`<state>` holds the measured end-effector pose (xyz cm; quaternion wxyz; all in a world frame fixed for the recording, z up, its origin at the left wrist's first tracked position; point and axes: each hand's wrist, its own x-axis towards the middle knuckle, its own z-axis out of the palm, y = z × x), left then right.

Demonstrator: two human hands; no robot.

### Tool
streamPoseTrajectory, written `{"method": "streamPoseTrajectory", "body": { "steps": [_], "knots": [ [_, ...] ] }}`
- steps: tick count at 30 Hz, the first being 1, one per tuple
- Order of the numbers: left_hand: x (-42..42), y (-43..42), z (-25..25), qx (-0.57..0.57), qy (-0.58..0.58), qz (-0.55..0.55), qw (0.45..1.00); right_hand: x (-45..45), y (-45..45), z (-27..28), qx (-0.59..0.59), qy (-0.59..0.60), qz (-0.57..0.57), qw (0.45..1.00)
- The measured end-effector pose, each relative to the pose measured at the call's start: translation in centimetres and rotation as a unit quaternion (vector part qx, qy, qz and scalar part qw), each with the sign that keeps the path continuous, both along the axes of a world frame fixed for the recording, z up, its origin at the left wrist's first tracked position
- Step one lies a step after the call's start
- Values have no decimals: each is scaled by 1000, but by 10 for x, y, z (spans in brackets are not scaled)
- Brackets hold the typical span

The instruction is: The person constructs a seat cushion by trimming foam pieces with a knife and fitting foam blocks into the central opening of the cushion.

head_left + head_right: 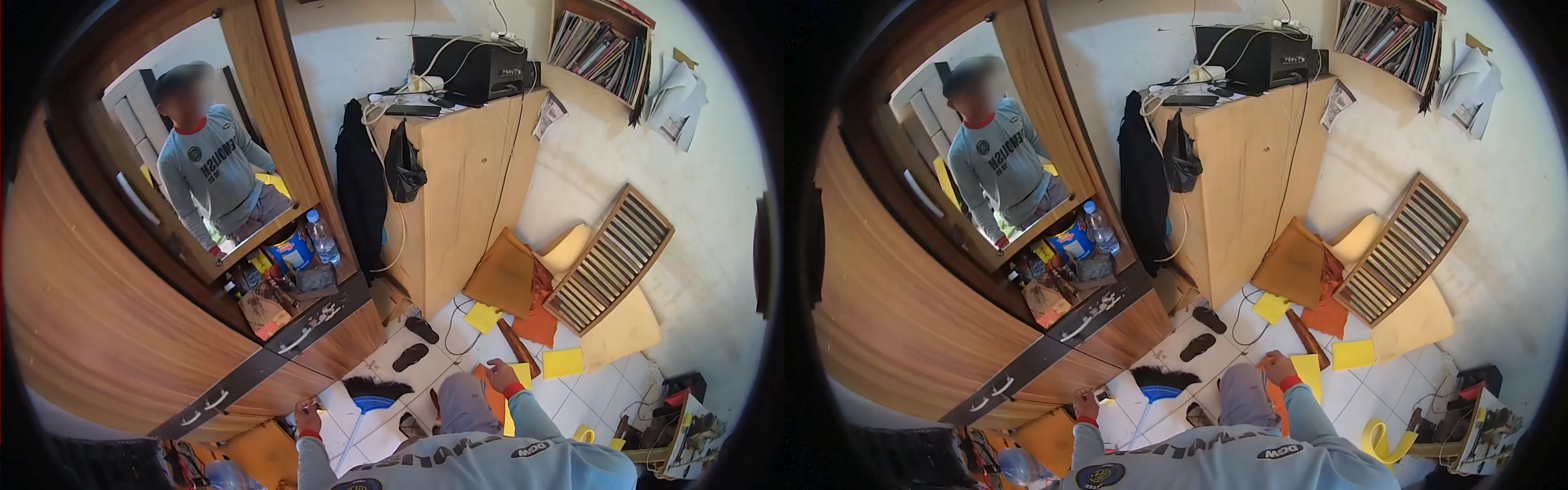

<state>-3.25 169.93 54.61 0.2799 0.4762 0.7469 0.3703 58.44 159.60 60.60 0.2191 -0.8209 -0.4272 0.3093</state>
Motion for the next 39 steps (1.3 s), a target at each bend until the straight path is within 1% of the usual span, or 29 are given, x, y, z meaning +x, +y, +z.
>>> {"method": "streamPoseTrajectory", "body": {
  "steps": [1,2,4,6,7,9,11,14,16,19,20,22,23,24,25,26,27,28,29,30,31,32,33,34,35,36,37,38,39],
  "knots": [
    [0,14,5,6,5,-5,1000,-2,13,1,-2,2,3,1000],
    [2,18,7,-28,-24,12,999,-4,22,1,-4,3,6,1000],
    [7,4,-3,-14,40,-16,999,-7,36,-2,-22,14,10,1000],
    [12,-34,-19,-96,115,5,989,-9,52,-2,-38,17,20,999],
    [-1,-61,-49,-51,230,-83,968,-10,61,0,-41,17,27,999],
    [4,-107,-55,-217,122,-31,968,-8,79,1,-48,17,39,998],
    [18,-142,-54,-317,48,1,947,4,99,-11,-53,19,56,997],
    [50,-157,-50,-365,-5,28,930,29,135,-36,-85,8,83,993],
    [72,-146,-43,-363,-34,45,930,51,165,-43,-105,-17,104,989],
    [105,-109,-29,-323,-73,77,940,74,227,-45,-132,-34,175,975],
    [116,-92,-35,-301,-89,86,946,78,251,-49,-112,-26,203,972],
    [142,-46,-43,-237,-129,102,958,65,299,-19,-130,-6,227,965],
    [159,-22,-46,-207,-153,110,960,53,322,-3,-130,27,247,960],
    [176,7,-52,-216,-164,114,956,46,343,-10,-113,32,291,949],
    [205,39,-19,-166,-141,81,973,34,357,-1,-68,6,339,938],
    [218,54,-26,-100,-137,33,985,19,369,9,-41,8,359,932],
    [234,68,-18,-78,-93,21,992,5,376,6,-40,27,379,924],
    [243,75,-4,-88,-77,-2,993,-6,387,4,-32,42,394,918],
    [251,82,7,-96,-63,-28,993,-17,392,0,-21,16,440,898],
    [249,79,-23,-29,-94,-40,994,-22,394,-47,57,-14,495,867],
    [247,73,-41,-44,-79,-43,995,-34,381,-10,42,2,467,883],
    [246,67,-38,-108,-164,-8,980,-44,371,23,-4,1,483,875],
    [242,56,-36,-73,-144,-29,986,-50,363,24,-30,1,486,874],
    [225,51,-51,-80,-174,-19,981,-54,348,24,-16,49,451,891],
    [218,44,-53,9,-90,-47,995,-56,335,28,-18,50,446,893],
    [212,30,-54,97,-4,-72,993,-58,322,30,-21,52,444,894],
    [208,18,-56,183,81,-94,975,-60,310,33,-24,53,441,896],
    [203,8,-58,265,165,-112,943,-62,298,32,-31,47,444,894],
    [198,2,-60,205,117,-104,966,-66,287,32,-39,41,447,893]
  ]
}}
